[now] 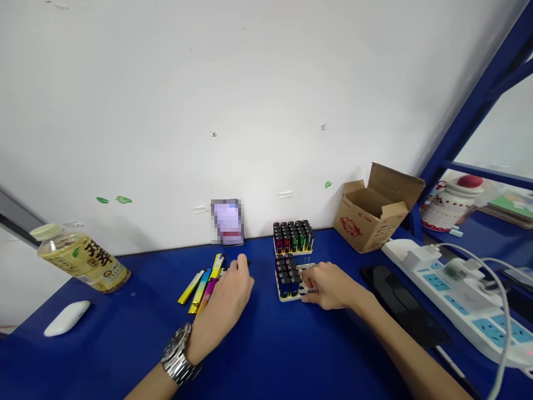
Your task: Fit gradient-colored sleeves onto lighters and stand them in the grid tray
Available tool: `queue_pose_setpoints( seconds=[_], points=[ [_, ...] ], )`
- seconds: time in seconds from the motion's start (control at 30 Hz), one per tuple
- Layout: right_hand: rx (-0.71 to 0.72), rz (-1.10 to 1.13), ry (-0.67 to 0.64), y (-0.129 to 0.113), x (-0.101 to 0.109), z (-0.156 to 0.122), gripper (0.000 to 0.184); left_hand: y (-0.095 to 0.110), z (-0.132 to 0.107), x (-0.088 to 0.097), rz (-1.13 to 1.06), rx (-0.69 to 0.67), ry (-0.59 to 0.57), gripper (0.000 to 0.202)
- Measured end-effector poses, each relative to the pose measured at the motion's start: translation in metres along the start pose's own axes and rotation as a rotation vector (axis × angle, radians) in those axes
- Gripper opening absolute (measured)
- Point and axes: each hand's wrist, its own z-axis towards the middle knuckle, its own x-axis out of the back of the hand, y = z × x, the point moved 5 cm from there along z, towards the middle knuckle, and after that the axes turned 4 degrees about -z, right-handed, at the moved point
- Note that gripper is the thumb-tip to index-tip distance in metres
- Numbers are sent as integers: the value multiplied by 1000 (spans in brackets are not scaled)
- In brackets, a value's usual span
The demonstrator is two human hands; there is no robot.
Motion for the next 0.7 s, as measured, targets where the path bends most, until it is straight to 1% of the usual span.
queue_pose_setpoints(
  seconds=[0.07, 0.13, 0.2, 0.3, 0.43, 0.5, 0.57, 0.63, 0.7],
  points=[
    [9, 37, -4, 0, -3, 1, 23, -8, 9, 5, 78, 84, 9, 22],
    [21, 74, 3, 0, -4, 2, 26, -12, 17, 5, 111, 142, -29, 25],
    [36, 108, 20, 0, -5, 2, 28, -14, 24, 1, 97, 151, -78, 26],
    [69, 143, 59, -3, -7, 5, 29, -14, 32, -4, 58, 143, -105, 21],
    [130, 131, 168, -10, -10, 9, 23, -20, 41, 0, -17, 163, -114, 21],
    [153, 105, 238, -15, -10, 9, 18, -24, 43, 6, -155, 148, -138, 22],
    [159, 100, 328, -21, -6, 7, 17, -28, 44, 15, -384, 111, -145, 22],
    [174, 141, 451, -29, 0, 3, 17, -31, 43, 27, -598, 79, -90, 21],
    [221, 206, 586, -39, 5, -3, 15, -32, 41, 38, -669, 61, -4, 19]
  ],
)
